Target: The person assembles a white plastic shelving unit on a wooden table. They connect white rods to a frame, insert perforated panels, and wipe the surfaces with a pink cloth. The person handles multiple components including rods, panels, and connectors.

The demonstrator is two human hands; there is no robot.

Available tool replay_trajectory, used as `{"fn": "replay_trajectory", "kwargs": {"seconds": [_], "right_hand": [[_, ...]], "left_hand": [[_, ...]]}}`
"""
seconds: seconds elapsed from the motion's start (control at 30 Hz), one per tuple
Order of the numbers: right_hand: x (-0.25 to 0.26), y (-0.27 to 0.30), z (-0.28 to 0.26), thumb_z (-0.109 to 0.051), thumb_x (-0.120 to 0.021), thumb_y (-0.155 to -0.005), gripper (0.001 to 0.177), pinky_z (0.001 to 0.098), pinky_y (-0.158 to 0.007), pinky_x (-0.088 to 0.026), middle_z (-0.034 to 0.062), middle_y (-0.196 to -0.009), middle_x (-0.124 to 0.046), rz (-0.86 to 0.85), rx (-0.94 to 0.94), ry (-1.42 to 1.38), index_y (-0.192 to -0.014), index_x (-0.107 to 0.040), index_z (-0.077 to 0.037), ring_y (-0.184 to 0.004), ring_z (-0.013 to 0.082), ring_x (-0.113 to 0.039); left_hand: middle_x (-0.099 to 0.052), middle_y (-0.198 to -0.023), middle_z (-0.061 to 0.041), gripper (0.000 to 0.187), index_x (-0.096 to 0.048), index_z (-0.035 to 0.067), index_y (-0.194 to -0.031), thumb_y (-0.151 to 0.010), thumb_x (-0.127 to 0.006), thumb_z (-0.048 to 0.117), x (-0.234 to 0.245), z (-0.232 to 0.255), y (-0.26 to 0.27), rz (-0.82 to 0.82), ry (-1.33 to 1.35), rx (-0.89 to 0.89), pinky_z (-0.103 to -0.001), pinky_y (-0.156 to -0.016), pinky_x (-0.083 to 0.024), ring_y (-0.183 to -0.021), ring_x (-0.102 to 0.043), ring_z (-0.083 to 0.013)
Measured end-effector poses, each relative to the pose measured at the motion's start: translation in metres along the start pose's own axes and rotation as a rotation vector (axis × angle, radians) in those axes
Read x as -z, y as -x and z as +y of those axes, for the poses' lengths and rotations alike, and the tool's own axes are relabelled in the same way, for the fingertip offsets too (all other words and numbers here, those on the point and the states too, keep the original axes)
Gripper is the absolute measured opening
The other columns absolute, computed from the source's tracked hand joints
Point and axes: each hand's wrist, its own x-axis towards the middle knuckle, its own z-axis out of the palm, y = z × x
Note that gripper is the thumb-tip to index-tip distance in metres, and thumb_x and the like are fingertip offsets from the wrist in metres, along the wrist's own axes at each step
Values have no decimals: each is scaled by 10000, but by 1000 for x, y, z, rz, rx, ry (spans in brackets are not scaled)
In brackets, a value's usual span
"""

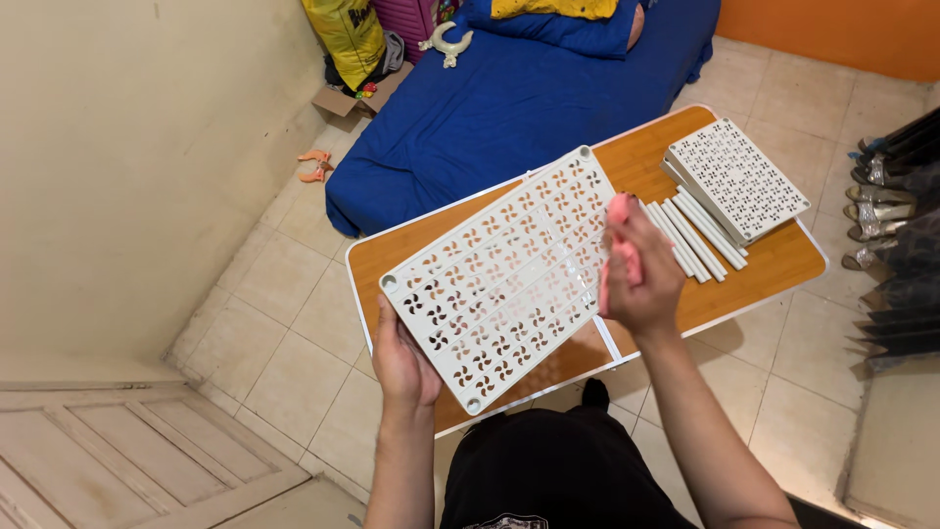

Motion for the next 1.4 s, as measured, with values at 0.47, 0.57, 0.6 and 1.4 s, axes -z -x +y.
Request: {"fn": "replay_trajectory", "kwargs": {"seconds": [0.47, 0.57, 0.6, 1.4], "right_hand": [[-31, 27, -72, -162, -523, -1078, 359, 497, -1259, -382, 213, -1406, -622, -301, -42, -274, -1393, -554, 7, -1443, 334, -545], [-25, 30, -95, -203, -578, -1045, 367, 553, -1280, -293, 208, -1408, -641, -427, 133, -309, -1372, -596, -36, -1450, 370, -526], [-22, 27, -99, -224, -603, -1036, 383, 561, -1273, -270, 214, -1417, -640, -484, 181, -323, -1375, -606, -45, -1440, 377, -519], [0, -17, 27, -166, -630, -862, 170, 385, -627, -494, 93, -678, -644, -371, -108, -70, -740, -663, -53, -638, 268, -647]], "left_hand": [[-723, -1156, -162, 425, -622, -30, -1246, -1135, -420, 328, 2, -80, 3, -51, -154, -73, -370, -923, -574, -1032, -700, -219], [-715, -1145, -125, 394, -643, -30, -1210, -1136, -440, 299, 2, -90, 7, -115, -330, -146, -322, -916, -568, -1029, -691, -177], [-707, -1126, -120, 347, -633, -27, -1187, -1141, -463, 272, 3, -91, 9, -156, -367, -164, -323, -901, -572, -1017, -687, -176], [-689, -783, -47, 269, -716, -23, -932, -842, -774, 224, -32, -31, 25, -379, -999, -275, -272, -666, -513, -714, -625, -125]]}}
